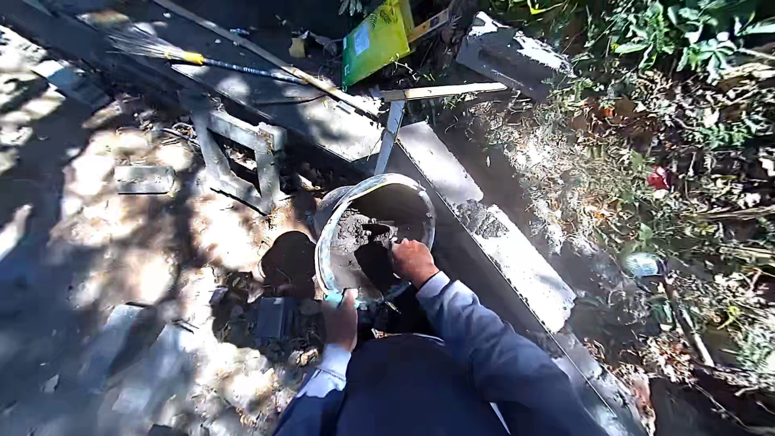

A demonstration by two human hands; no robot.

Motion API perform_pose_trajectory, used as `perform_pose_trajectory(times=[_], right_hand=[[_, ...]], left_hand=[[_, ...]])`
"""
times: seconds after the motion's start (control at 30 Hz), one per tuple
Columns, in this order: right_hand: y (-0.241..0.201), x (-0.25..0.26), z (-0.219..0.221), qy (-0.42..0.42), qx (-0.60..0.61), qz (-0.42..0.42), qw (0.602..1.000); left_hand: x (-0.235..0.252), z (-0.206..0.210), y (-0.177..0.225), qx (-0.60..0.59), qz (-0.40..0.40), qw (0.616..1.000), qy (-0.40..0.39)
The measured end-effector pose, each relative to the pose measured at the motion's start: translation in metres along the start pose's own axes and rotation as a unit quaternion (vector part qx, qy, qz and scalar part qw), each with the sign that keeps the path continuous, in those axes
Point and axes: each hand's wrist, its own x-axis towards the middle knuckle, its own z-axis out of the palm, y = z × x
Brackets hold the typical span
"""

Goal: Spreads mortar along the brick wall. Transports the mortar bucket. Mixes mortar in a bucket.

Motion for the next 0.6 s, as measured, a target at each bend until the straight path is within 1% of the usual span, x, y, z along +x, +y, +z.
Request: perform_pose_trajectory(times=[0.03,0.1,0.13,0.17,0.2,0.27,0.3,0.37,0.43,0.47,0.5,0.57,0.6], right_hand=[[0.004,-0.004,-0.004,0.013,0.006,0.0,1.0],[0.006,-0.004,-0.017,0.07,0.031,0.006,0.997],[0.004,-0.002,-0.015,0.089,0.051,-0.002,0.995],[-0.001,0.001,-0.011,0.083,0.067,-0.022,0.994],[-0.006,0.001,-0.006,0.054,0.068,-0.049,0.995],[-0.013,-0.011,-0.004,-0.018,0.017,-0.1,0.995],[-0.013,-0.018,-0.009,-0.019,-0.007,-0.104,0.994],[-0.006,-0.025,-0.021,0.052,0.01,-0.075,0.996],[-0.001,-0.018,-0.022,0.136,0.039,-0.014,0.99],[0.002,-0.013,-0.016,0.15,0.041,-0.001,0.988],[0.005,-0.011,-0.011,0.137,0.034,-0.01,0.99],[0.006,-0.017,-0.006,0.058,-0.012,-0.049,0.997],[0.004,-0.021,-0.013,0.03,-0.025,-0.056,0.998]], left_hand=[[0.001,-0.003,0.003,-0.005,-0.001,1.0,-0.004],[0.002,-0.006,0.008,-0.015,0.001,1.0,-0.018],[0.0,-0.011,0.008,-0.012,0.001,1.0,-0.027],[-0.001,-0.015,0.01,-0.013,0.005,0.999,-0.038],[0.0,-0.017,0.012,-0.019,0.011,0.999,-0.042],[0.004,-0.02,0.015,-0.037,0.02,0.998,-0.044],[0.006,-0.021,0.016,-0.044,0.025,0.998,-0.04],[0.008,-0.021,0.017,-0.043,0.03,0.998,-0.037],[0.004,-0.019,0.018,-0.036,0.026,0.998,-0.04],[0.002,-0.018,0.018,-0.036,0.027,0.998,-0.041],[0.002,-0.016,0.019,-0.041,0.033,0.998,-0.041],[0.006,-0.019,0.021,-0.052,0.042,0.997,-0.048],[0.01,-0.019,0.023,-0.052,0.043,0.997,-0.044]])
